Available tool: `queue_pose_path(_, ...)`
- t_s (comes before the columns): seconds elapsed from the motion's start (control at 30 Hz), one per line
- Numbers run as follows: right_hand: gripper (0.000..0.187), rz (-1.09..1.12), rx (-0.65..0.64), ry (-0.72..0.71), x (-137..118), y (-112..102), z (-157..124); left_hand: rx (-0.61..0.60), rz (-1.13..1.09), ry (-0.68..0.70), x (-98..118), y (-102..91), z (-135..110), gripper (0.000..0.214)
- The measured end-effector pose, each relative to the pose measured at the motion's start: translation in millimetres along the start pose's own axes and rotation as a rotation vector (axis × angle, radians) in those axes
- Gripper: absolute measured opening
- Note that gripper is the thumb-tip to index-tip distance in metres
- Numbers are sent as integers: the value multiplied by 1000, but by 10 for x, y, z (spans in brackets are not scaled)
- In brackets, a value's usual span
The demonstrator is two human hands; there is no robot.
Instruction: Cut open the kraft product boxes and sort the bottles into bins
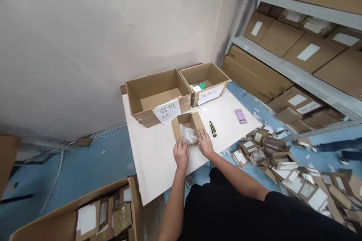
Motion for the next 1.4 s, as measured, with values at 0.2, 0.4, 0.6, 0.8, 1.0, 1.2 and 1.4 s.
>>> queue_pose_path(0.2, 12, 26, 180, 35, 342, -817, 431, -26, -117, 43, 583, -136, 750, 29)
queue_pose_path(0.4, 15, 78, 288, 95, 970, -1393, 611, 14, -214, 143, 1281, 159, 1256, 24)
queue_pose_path(0.6, 21, 66, 462, 256, 2108, -1942, 490, -4, -326, 225, 2416, 1011, 1586, 21)
queue_pose_path(0.8, 20, -148, 555, 534, 3388, -2549, 3, -183, -391, 389, 3849, 2002, 1707, 19)
queue_pose_path(1.0, 35, -362, 566, 791, 4428, -3125, -659, -409, -422, 634, 5223, 2658, 1600, 26)
queue_pose_path(1.2, 45, -318, 606, 898, 5026, -3361, -911, -415, -431, 681, 5614, 2782, 1673, 36)
queue_pose_path(1.4, 42, -232, 599, 712, 5106, -3346, -467, -344, -355, 538, 5230, 2638, 1921, 42)
Point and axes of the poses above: each hand's wrist, its own z-axis towards the middle knuckle, its own y-axis out of the palm, x = y × z, the point moved 3 cm from there along z, towards the middle knuckle, and after that the axes turned 6 degrees about x, right-handed, at the moved point
